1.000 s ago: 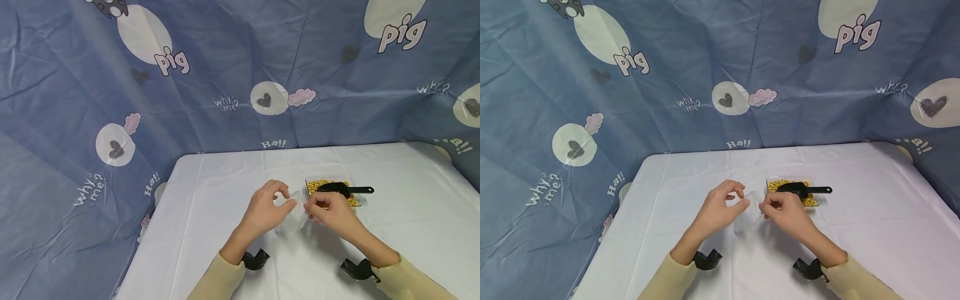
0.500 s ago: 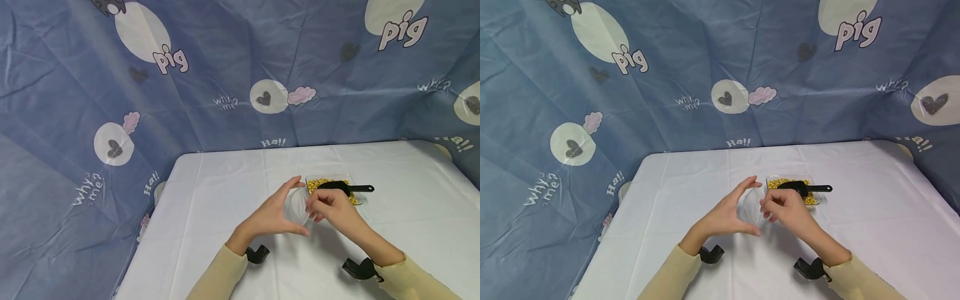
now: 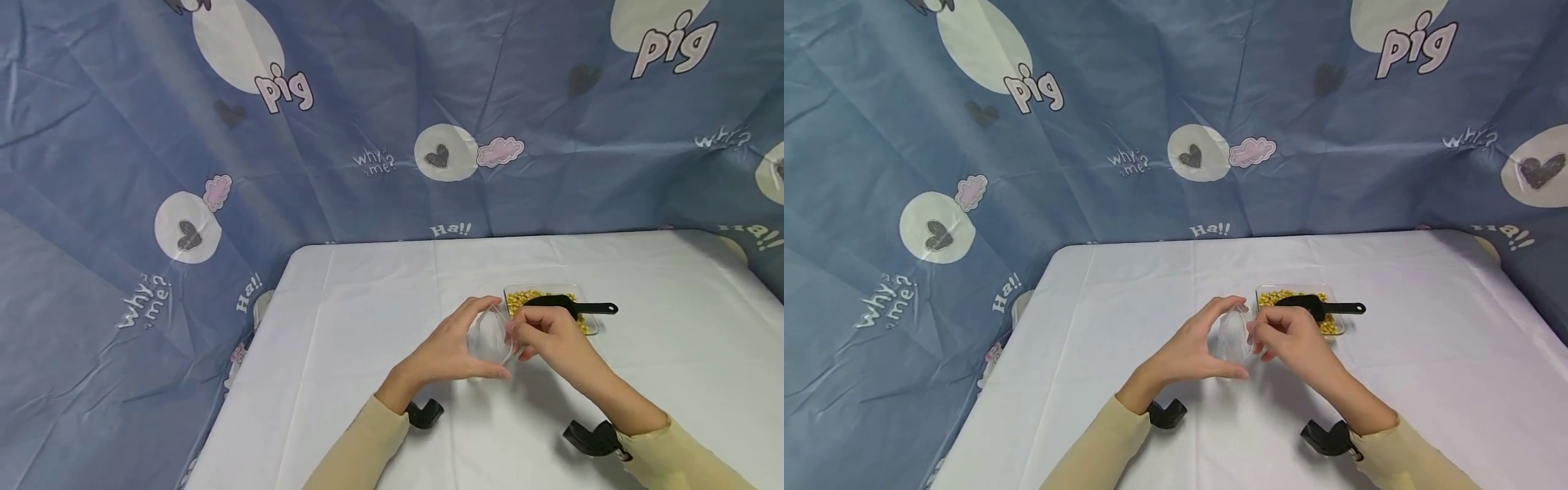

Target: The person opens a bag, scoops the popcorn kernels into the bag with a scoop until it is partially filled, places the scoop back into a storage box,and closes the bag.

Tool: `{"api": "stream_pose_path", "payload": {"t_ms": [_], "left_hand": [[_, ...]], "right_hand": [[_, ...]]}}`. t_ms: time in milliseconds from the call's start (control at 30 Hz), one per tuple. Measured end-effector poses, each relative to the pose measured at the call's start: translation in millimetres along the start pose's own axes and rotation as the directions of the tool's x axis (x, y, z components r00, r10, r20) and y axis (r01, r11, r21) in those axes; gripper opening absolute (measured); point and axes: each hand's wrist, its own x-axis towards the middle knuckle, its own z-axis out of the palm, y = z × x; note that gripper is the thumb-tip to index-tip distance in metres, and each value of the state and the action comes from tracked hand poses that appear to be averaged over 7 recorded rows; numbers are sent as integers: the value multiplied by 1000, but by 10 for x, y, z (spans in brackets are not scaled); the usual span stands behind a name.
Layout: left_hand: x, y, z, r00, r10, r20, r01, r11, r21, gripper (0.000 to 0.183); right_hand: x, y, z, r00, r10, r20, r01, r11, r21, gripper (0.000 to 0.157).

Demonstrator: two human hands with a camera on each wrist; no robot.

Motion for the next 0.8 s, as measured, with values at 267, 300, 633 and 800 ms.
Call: {"api": "stream_pose_path", "payload": {"t_ms": [267,300,633,800], "left_hand": [[17,-49,-36,997,73,-40,-74,997,-22,93],[17,-62,-41,995,83,-48,-84,996,-15,92],[12,-132,-96,985,133,-112,-127,990,66,88],[8,-145,-125,986,119,-118,-111,991,76,86]], "right_hand": [[7,-28,-50,1000,17,-20,-19,998,-63,25],[6,-26,-60,999,24,-30,-26,997,-78,26],[3,14,-158,999,23,-40,-30,982,-187,12],[-15,16,-171,999,-6,-43,-7,951,-308,8]]}}
